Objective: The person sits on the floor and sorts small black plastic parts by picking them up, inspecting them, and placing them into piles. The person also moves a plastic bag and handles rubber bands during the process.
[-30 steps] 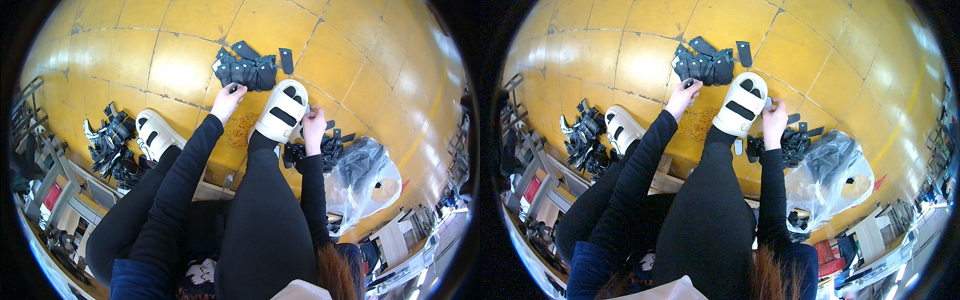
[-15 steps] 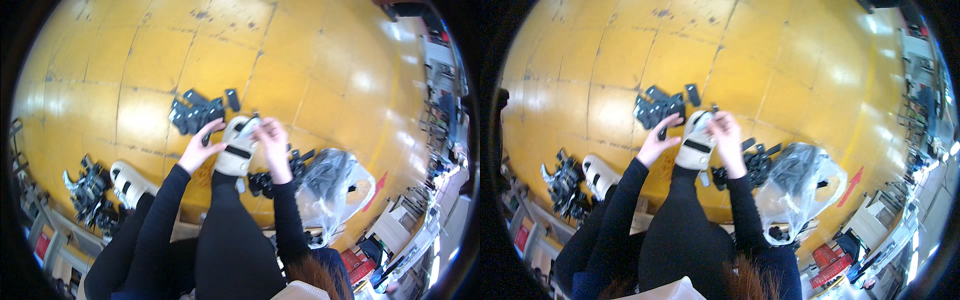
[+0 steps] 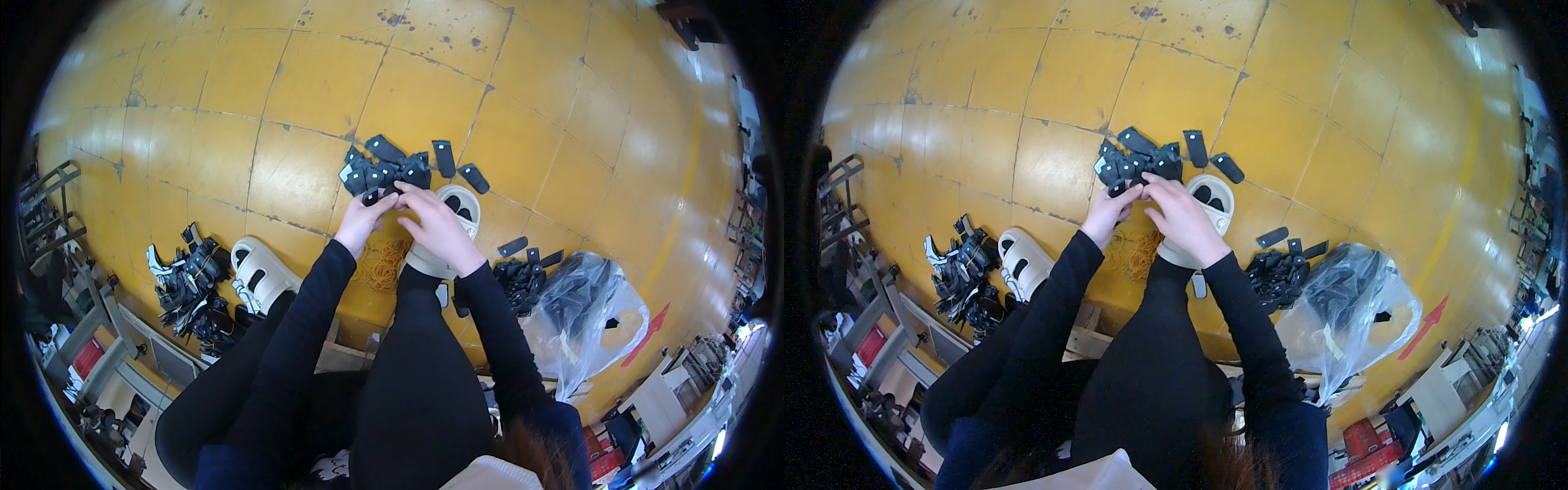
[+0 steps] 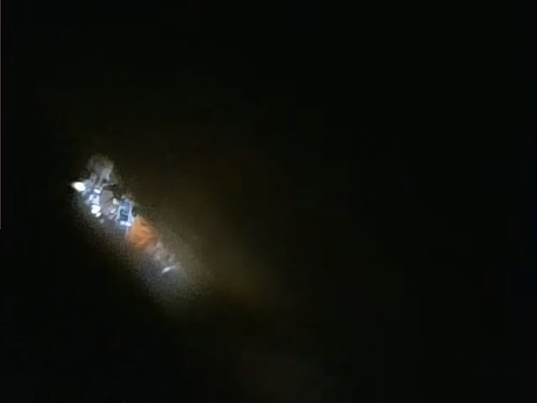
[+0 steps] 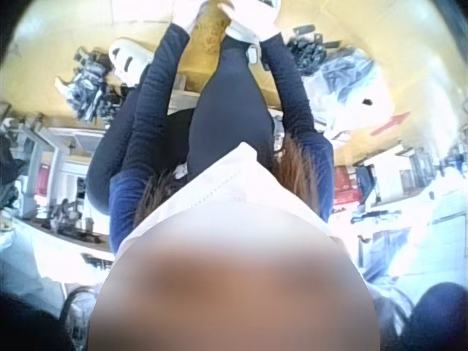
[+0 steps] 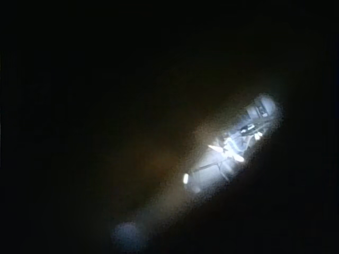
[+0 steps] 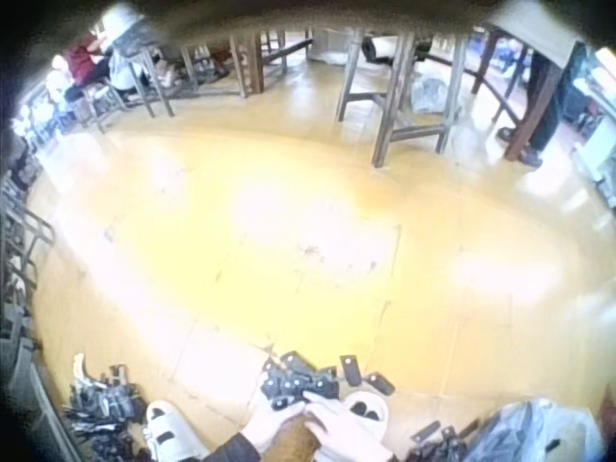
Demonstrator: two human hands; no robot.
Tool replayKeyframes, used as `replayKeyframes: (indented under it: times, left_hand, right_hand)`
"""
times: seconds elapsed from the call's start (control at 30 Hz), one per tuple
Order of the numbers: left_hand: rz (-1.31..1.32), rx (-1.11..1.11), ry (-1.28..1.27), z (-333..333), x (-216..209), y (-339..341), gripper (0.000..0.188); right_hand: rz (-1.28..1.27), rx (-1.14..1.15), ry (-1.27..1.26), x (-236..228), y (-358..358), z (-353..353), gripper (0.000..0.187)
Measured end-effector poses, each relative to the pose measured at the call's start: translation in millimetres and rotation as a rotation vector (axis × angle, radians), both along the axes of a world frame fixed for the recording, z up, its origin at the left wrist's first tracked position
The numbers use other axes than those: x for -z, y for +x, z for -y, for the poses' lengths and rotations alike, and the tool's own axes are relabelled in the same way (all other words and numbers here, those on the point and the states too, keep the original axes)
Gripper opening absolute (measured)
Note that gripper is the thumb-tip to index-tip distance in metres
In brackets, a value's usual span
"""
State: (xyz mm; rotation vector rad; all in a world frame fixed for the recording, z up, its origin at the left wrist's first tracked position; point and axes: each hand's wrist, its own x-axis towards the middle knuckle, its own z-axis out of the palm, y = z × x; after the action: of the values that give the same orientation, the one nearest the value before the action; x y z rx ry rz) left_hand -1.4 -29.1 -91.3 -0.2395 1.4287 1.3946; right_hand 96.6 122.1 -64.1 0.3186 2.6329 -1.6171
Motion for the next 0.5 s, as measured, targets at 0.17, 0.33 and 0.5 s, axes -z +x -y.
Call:
replayKeyframes:
  times: [0.17,0.33,0.5]
  left_hand:
    - [-0.212,0.026,-0.154,10.9,16.1,-2.5,0.012]
    - [0.037,-0.002,-0.22,15.4,15.2,-12.0,0.02]
    - [0.049,0.291,-0.396,20.2,10.3,-14.8,0.028]
  right_hand:
    - [-0.07,0.195,0.187,11.4,11.6,-14.6,0.025]
    - [0.199,0.631,0.39,40.3,28.6,-56.2,0.028]
    - [0.313,0.626,0.416,62.3,36.6,-69.2,0.031]
